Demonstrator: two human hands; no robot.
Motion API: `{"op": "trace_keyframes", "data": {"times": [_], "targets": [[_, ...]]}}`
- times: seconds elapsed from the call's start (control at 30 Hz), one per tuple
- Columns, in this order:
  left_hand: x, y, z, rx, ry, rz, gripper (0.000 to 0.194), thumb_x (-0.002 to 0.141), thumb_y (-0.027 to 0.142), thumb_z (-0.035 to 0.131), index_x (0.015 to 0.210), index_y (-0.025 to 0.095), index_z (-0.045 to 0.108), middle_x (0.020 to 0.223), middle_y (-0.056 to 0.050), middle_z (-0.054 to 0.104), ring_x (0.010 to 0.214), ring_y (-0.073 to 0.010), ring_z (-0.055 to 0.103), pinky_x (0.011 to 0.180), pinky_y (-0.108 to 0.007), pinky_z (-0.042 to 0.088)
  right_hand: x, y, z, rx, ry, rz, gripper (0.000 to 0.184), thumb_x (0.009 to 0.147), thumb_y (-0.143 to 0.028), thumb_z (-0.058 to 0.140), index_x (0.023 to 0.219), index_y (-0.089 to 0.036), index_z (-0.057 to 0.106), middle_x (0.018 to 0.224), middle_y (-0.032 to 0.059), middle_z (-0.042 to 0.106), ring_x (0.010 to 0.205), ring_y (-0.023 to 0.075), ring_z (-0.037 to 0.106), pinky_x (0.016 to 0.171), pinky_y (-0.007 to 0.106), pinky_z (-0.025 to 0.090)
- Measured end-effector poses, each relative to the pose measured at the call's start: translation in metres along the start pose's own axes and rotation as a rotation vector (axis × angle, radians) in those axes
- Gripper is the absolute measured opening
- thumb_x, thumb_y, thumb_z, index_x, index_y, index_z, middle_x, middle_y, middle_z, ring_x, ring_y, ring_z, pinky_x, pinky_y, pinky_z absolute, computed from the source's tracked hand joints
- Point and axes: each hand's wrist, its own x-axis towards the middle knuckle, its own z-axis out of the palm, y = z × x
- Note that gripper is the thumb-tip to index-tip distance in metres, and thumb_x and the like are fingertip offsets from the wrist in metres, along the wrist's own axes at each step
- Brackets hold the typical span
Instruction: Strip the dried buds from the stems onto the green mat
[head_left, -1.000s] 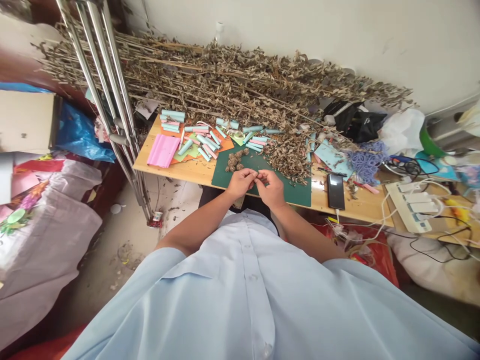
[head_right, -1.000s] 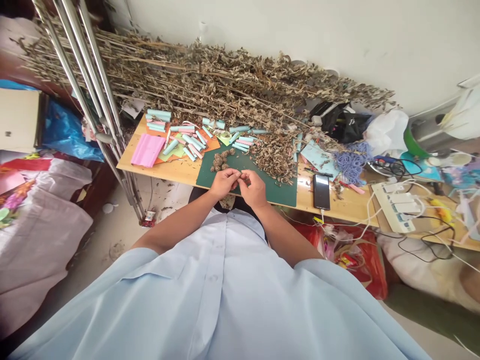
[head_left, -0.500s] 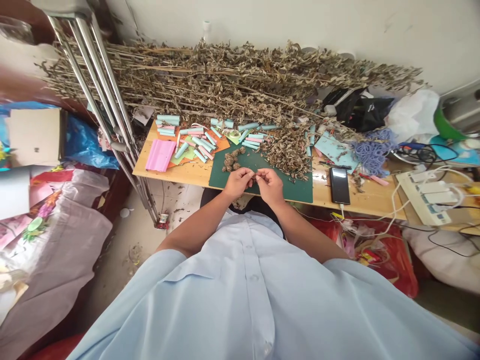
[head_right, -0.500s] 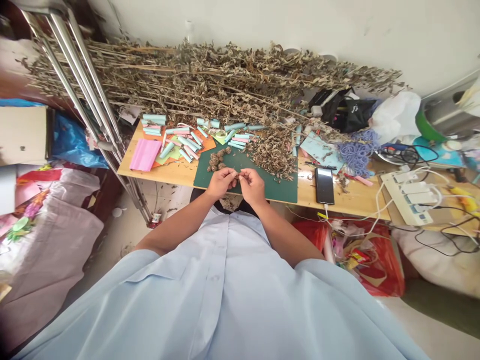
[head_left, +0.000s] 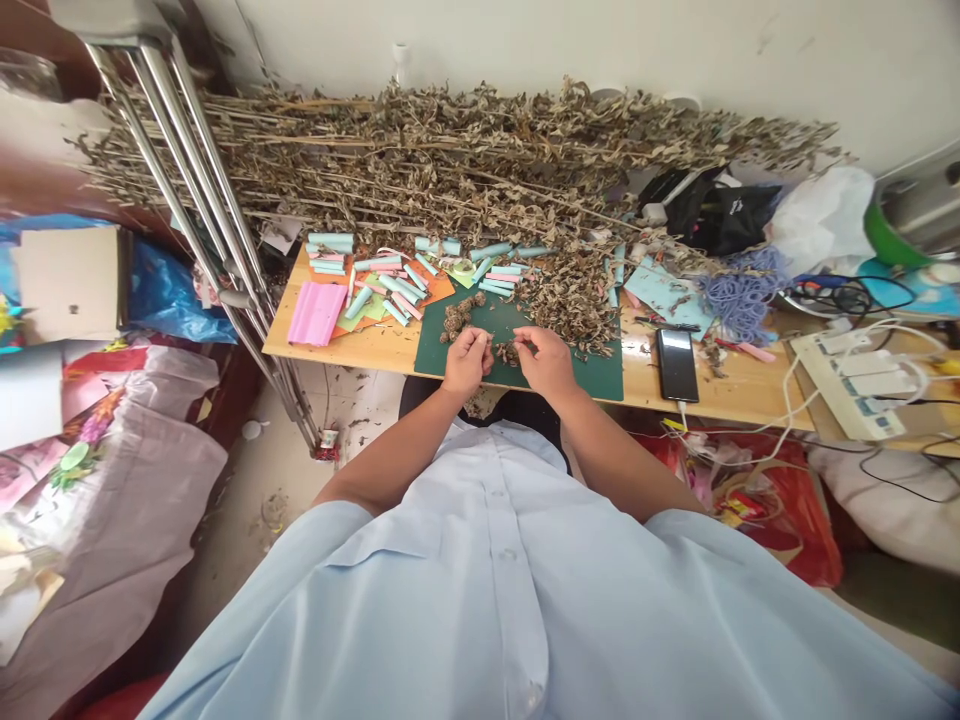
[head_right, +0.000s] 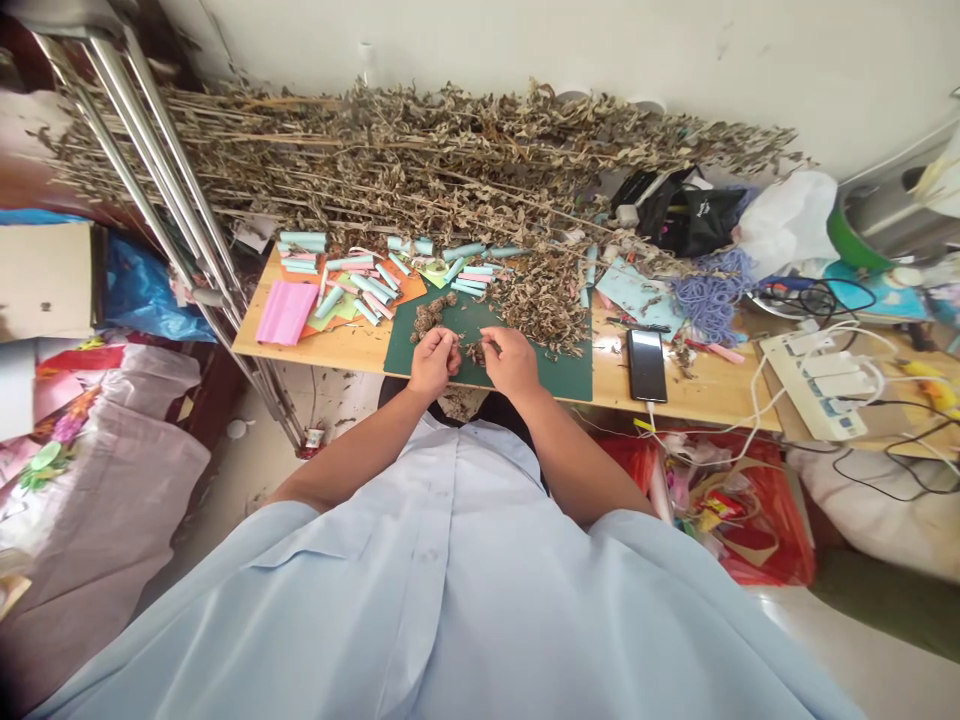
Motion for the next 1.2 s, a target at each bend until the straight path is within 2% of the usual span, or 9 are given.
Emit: {"op": "trace_keyframes", "data": {"times": [0.2, 0.37, 0.6, 0.83, 1.03, 1.2], "targets": [[0.0, 0.0, 0.002, -0.063, 0.055, -0.036, 0.035, 0.087, 0.053, 0.064, 0.086, 0.02, 0.05, 0.063, 0.007, 0.04, 0.042, -0.0032, 0.037, 0.039, -0.017, 0.024, 0.008, -0.009, 0.0, -0.125, -0.199, -0.171, 0.034, 0.086, -0.021, 0.062, 0.12, -0.022, 0.067, 0.102, 0.0088, 0.073, 0.11, 0.0296, 0.06, 0.1, 0.048, 0.045], [0.001, -0.002, 0.0, -0.082, 0.01, -0.01, 0.035, 0.085, 0.052, 0.066, 0.086, 0.02, 0.051, 0.062, 0.007, 0.041, 0.042, -0.0034, 0.038, 0.039, -0.017, 0.025, 0.007, -0.012, 0.009, -0.263, -0.235, -0.152, 0.041, 0.08, -0.018, 0.065, 0.121, -0.019, 0.066, 0.108, 0.0119, 0.072, 0.116, 0.0324, 0.056, 0.1, 0.05, 0.039], [0.002, -0.002, -0.002, -0.067, -0.021, -0.005, 0.035, 0.084, 0.051, 0.067, 0.087, 0.02, 0.051, 0.062, 0.007, 0.044, 0.042, -0.004, 0.04, 0.039, -0.017, 0.024, 0.008, -0.009, 0.017, -0.263, -0.227, -0.111, 0.037, 0.082, -0.014, 0.058, 0.118, -0.02, 0.067, 0.103, 0.0107, 0.072, 0.111, 0.0305, 0.057, 0.098, 0.047, 0.037], [0.001, 0.001, 0.0, -0.011, -0.014, -0.026, 0.034, 0.087, 0.05, 0.064, 0.087, 0.02, 0.049, 0.062, 0.007, 0.043, 0.043, -0.0036, 0.04, 0.04, -0.018, 0.025, 0.007, -0.01, 0.019, -0.272, -0.196, -0.153, 0.019, 0.082, -0.014, 0.057, 0.092, -0.022, 0.071, 0.09, 0.0097, 0.071, 0.101, 0.0289, 0.059, 0.089, 0.043, 0.042], [0.001, 0.002, 0.0, -0.012, -0.027, -0.014, 0.032, 0.088, 0.048, 0.063, 0.087, 0.02, 0.049, 0.062, 0.007, 0.043, 0.043, -0.0037, 0.041, 0.04, -0.018, 0.024, 0.006, -0.011, 0.019, -0.192, -0.153, -0.113, 0.019, 0.081, -0.012, 0.056, 0.087, -0.023, 0.071, 0.093, 0.008, 0.073, 0.099, 0.0271, 0.061, 0.091, 0.043, 0.044], [0.0, 0.002, 0.0, 0.005, -0.03, -0.015, 0.032, 0.087, 0.047, 0.064, 0.086, 0.02, 0.049, 0.061, 0.008, 0.043, 0.042, -0.0039, 0.041, 0.04, -0.018, 0.027, 0.006, -0.01, 0.017, -0.04, -0.039, -0.061, 0.018, 0.082, -0.016, 0.057, 0.087, -0.024, 0.072, 0.098, 0.0054, 0.074, 0.1, 0.025, 0.064, 0.095, 0.043, 0.046]]}}
